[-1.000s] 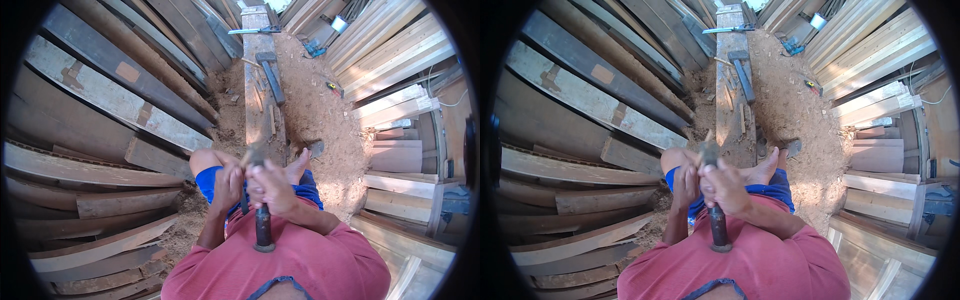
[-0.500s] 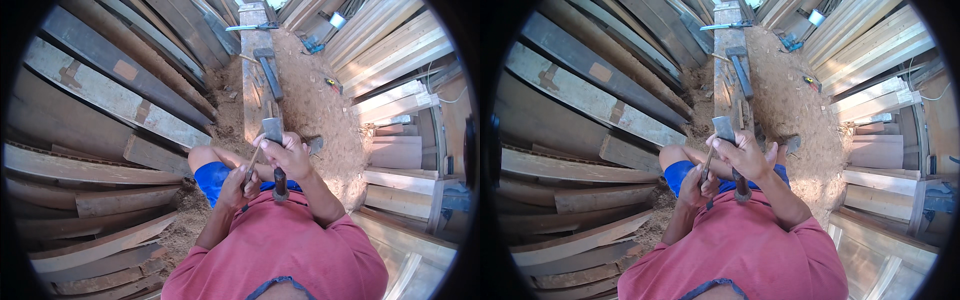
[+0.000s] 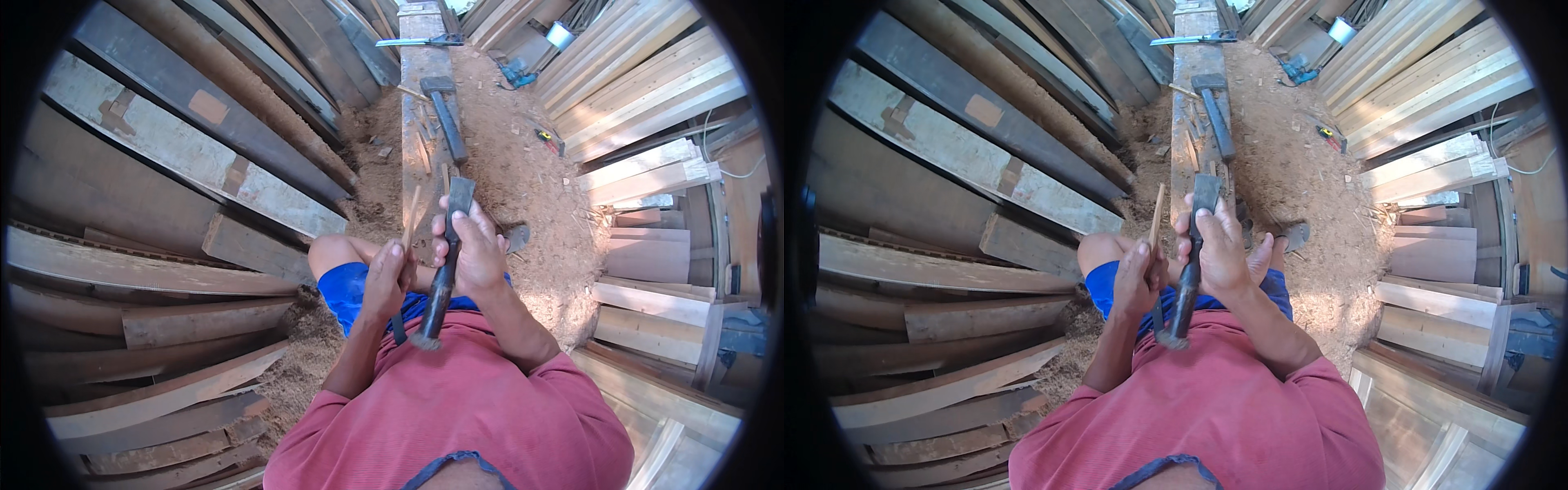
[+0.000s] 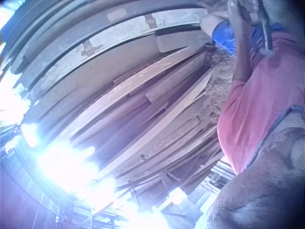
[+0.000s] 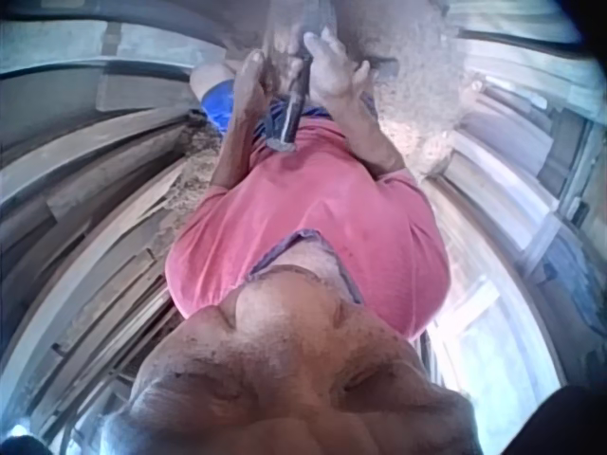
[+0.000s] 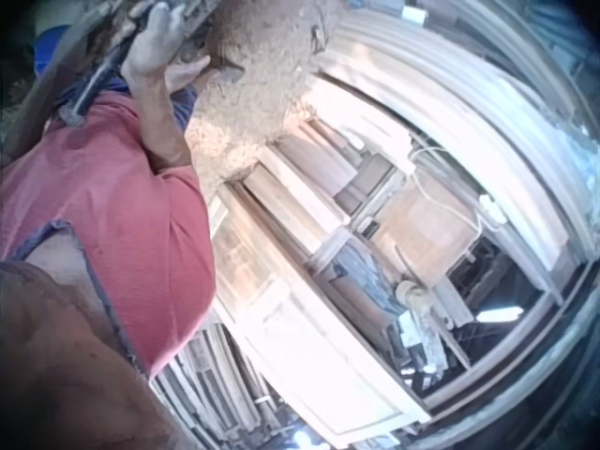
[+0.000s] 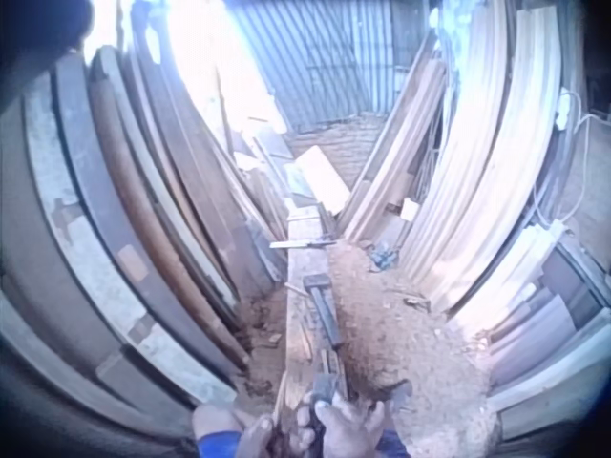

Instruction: The person chisels a small piece of wood by hand using a chisel and a hammer, holding the wood against a larger beam.

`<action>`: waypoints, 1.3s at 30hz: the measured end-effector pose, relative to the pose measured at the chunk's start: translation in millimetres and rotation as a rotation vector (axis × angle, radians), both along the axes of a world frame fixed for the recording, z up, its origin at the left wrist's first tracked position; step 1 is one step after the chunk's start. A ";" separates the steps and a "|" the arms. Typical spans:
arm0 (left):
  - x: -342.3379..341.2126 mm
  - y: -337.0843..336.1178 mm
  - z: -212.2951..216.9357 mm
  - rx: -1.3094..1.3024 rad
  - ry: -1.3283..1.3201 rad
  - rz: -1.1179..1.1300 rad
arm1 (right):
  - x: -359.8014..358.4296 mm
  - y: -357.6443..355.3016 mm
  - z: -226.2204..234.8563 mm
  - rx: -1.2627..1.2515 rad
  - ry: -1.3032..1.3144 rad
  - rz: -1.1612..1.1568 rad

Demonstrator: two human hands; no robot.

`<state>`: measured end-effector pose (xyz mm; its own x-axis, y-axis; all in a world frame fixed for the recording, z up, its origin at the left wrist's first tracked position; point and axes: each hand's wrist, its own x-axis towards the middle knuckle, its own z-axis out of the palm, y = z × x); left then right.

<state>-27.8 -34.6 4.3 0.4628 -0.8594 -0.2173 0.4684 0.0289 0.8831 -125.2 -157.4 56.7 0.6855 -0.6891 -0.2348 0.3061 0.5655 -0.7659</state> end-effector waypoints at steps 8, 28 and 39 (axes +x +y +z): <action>29.0 -19.7 12.8 0.108 0.109 0.135 | 7.2 48.5 10.6 0.411 -0.055 0.463; 1.7 24.8 19.8 0.024 -1.150 -0.004 | -20.5 38.3 33.4 0.207 -0.059 0.259; 19.1 -4.2 4.7 0.053 0.150 0.095 | -0.7 18.7 15.9 0.352 -0.134 0.266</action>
